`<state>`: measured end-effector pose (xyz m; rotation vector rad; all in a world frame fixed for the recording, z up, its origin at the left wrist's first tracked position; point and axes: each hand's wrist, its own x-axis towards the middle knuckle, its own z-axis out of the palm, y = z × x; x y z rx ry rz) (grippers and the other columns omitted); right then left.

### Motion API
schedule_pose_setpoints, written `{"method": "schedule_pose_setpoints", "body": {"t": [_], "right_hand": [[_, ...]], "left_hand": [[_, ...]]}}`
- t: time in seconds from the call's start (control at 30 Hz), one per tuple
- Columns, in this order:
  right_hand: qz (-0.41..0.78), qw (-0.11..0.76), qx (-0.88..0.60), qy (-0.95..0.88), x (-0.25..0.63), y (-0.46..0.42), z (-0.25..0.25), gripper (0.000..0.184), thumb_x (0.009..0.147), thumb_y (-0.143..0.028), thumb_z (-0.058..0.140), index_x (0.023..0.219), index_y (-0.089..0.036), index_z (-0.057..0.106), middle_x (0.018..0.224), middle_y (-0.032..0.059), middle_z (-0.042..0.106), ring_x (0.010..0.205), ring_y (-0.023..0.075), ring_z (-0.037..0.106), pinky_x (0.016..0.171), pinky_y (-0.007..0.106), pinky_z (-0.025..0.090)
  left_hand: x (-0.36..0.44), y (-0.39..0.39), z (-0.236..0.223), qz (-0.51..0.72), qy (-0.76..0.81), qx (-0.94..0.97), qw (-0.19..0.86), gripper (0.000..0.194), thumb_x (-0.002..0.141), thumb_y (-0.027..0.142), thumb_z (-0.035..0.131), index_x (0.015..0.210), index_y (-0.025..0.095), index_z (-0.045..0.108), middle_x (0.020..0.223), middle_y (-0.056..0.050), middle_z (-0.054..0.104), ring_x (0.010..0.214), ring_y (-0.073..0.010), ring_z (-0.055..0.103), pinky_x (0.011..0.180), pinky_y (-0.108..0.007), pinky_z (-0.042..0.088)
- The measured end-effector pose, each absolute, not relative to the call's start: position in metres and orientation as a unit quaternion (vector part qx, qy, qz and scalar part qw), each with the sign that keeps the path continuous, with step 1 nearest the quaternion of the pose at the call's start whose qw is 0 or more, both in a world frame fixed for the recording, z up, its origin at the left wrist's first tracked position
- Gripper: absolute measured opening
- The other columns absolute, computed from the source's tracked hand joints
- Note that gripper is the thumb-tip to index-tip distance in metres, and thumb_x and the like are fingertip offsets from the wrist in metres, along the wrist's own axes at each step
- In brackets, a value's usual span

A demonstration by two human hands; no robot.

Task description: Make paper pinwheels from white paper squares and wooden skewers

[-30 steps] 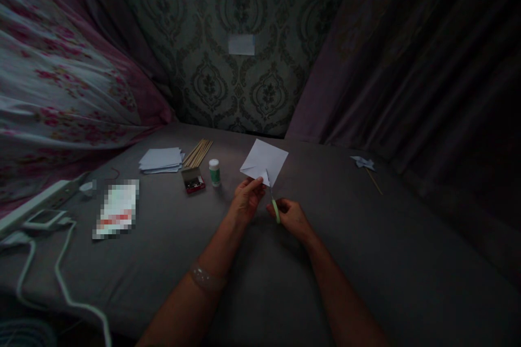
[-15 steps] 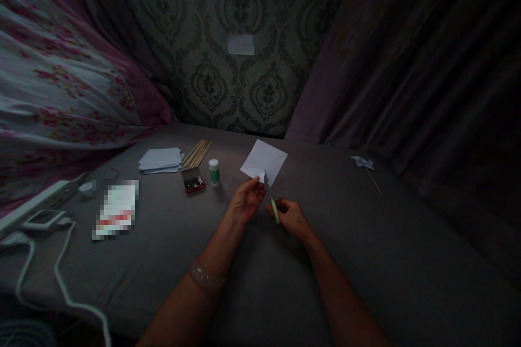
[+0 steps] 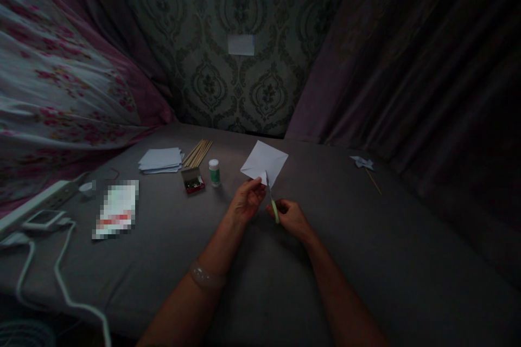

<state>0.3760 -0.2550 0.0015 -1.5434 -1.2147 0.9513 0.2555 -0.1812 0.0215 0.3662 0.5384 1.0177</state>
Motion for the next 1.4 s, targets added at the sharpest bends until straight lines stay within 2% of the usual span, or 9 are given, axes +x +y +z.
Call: {"method": "schedule_pose_setpoints", "body": {"t": [0.13, 0.27, 0.53, 1.0, 1.27, 1.4], "right_hand": [[0.412, 0.462, -0.613, -0.491, 0.377, -0.256, 0.003, 0.042, 0.058, -0.055, 0.071, 0.063, -0.015, 0.06, 0.059, 0.0002, 0.059, 0.057, 0.0122, 0.051, 0.057, 0.026, 0.041], [0.446, 0.458, -0.593, -0.49, 0.377, -0.26, 0.008, 0.044, 0.063, -0.058, 0.067, 0.064, -0.015, 0.06, 0.058, -0.0007, 0.057, 0.056, 0.0109, 0.048, 0.055, 0.025, 0.039], [0.454, 0.45, -0.602, -0.478, 0.374, -0.261, 0.015, 0.047, 0.057, -0.061, 0.069, 0.06, -0.016, 0.057, 0.058, -0.0005, 0.056, 0.056, 0.0108, 0.047, 0.057, 0.025, 0.038], [0.439, 0.449, -0.602, -0.493, 0.379, -0.26, 0.009, 0.049, 0.06, -0.063, 0.068, 0.062, -0.015, 0.059, 0.06, 0.0003, 0.058, 0.057, 0.0115, 0.05, 0.057, 0.025, 0.038], [0.443, 0.397, -0.61, -0.524, 0.398, -0.264, 0.015, 0.047, 0.071, -0.061, 0.059, 0.068, -0.015, 0.061, 0.061, -0.0016, 0.055, 0.055, 0.0093, 0.045, 0.054, 0.023, 0.034], [0.394, 0.416, -0.664, -0.48, 0.416, -0.265, 0.018, 0.046, 0.062, -0.059, 0.066, 0.069, -0.014, 0.063, 0.064, 0.001, 0.059, 0.056, 0.0109, 0.048, 0.053, 0.024, 0.034]], "left_hand": [[0.256, -0.181, 0.019, 0.485, 0.251, 0.184, 0.817, 0.021, 0.062, 0.007, 0.077, 0.065, 0.015, 0.057, 0.059, 0.003, 0.061, 0.054, -0.0067, 0.058, 0.055, -0.018, 0.045], [0.256, -0.181, 0.02, 0.49, 0.253, 0.184, 0.813, 0.023, 0.06, 0.007, 0.076, 0.064, 0.014, 0.055, 0.059, 0.002, 0.062, 0.054, -0.0072, 0.059, 0.055, -0.017, 0.045], [0.256, -0.181, 0.02, 0.5, 0.256, 0.191, 0.805, 0.025, 0.057, 0.008, 0.077, 0.065, 0.015, 0.055, 0.059, 0.003, 0.062, 0.054, -0.0078, 0.06, 0.054, -0.018, 0.045], [0.259, -0.178, 0.011, 0.544, 0.291, 0.252, 0.745, 0.033, 0.047, 0.017, 0.084, 0.071, 0.014, 0.061, 0.062, 0.003, 0.063, 0.053, -0.0079, 0.058, 0.054, -0.019, 0.04], [0.257, -0.174, 0.013, 0.554, 0.317, 0.23, 0.735, 0.033, 0.045, 0.017, 0.082, 0.064, 0.016, 0.055, 0.057, 0.004, 0.061, 0.051, -0.0077, 0.057, 0.053, -0.019, 0.04], [0.255, -0.174, 0.013, 0.541, 0.307, 0.226, 0.749, 0.034, 0.046, 0.017, 0.082, 0.061, 0.017, 0.051, 0.055, 0.004, 0.06, 0.05, -0.0082, 0.057, 0.052, -0.02, 0.039]]}}
